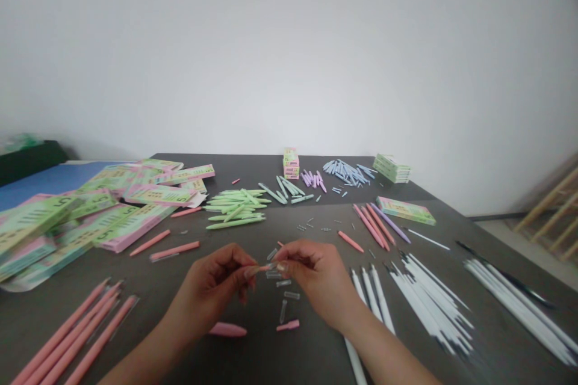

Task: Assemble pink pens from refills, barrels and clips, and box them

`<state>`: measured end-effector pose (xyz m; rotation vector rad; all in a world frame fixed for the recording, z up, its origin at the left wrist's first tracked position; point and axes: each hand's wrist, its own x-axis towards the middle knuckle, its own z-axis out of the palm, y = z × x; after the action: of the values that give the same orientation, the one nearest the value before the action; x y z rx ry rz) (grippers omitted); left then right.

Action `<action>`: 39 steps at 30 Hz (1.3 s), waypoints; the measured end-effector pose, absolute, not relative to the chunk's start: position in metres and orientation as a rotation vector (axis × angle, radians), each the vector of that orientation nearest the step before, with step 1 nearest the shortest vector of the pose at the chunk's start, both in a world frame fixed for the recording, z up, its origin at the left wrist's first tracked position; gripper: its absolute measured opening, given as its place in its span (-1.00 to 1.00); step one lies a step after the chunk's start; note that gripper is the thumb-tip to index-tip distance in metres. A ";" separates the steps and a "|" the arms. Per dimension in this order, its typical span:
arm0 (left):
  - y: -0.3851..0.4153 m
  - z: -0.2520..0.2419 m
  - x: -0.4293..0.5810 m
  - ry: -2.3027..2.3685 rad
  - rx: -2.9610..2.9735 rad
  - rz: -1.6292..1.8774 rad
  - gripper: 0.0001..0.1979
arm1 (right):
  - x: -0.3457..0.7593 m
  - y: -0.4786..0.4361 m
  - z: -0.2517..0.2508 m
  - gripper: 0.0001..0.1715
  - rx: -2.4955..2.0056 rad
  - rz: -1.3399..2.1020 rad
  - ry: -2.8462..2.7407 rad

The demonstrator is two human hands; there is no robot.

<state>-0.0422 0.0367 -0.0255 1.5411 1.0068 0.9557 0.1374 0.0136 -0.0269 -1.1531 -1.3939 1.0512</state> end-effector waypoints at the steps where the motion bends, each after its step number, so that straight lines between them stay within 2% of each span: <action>1: 0.036 -0.026 -0.042 0.999 1.529 0.962 -0.80 | 0.137 0.013 -0.027 -0.87 -1.147 1.042 -1.394; 6: 0.033 -0.030 -0.037 0.920 1.407 0.979 -0.77 | 0.129 0.006 -0.029 -0.82 -1.129 0.828 -1.551; 10: 0.030 -0.035 -0.036 0.886 1.403 1.054 -0.76 | 0.124 0.000 -0.029 -0.85 -1.106 0.739 -1.607; 17: 0.023 -0.039 -0.036 0.949 1.534 1.139 -0.81 | 0.120 -0.002 -0.030 -0.87 -1.111 0.681 -1.577; 39: 0.021 -0.035 -0.034 1.022 1.560 1.135 -0.82 | 0.119 -0.002 -0.040 -0.72 -1.203 0.700 -1.636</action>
<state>-0.0340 0.0212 -0.0346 1.5603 1.0219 1.1346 0.1193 -0.0024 -0.0401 -1.2033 -1.6360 0.7005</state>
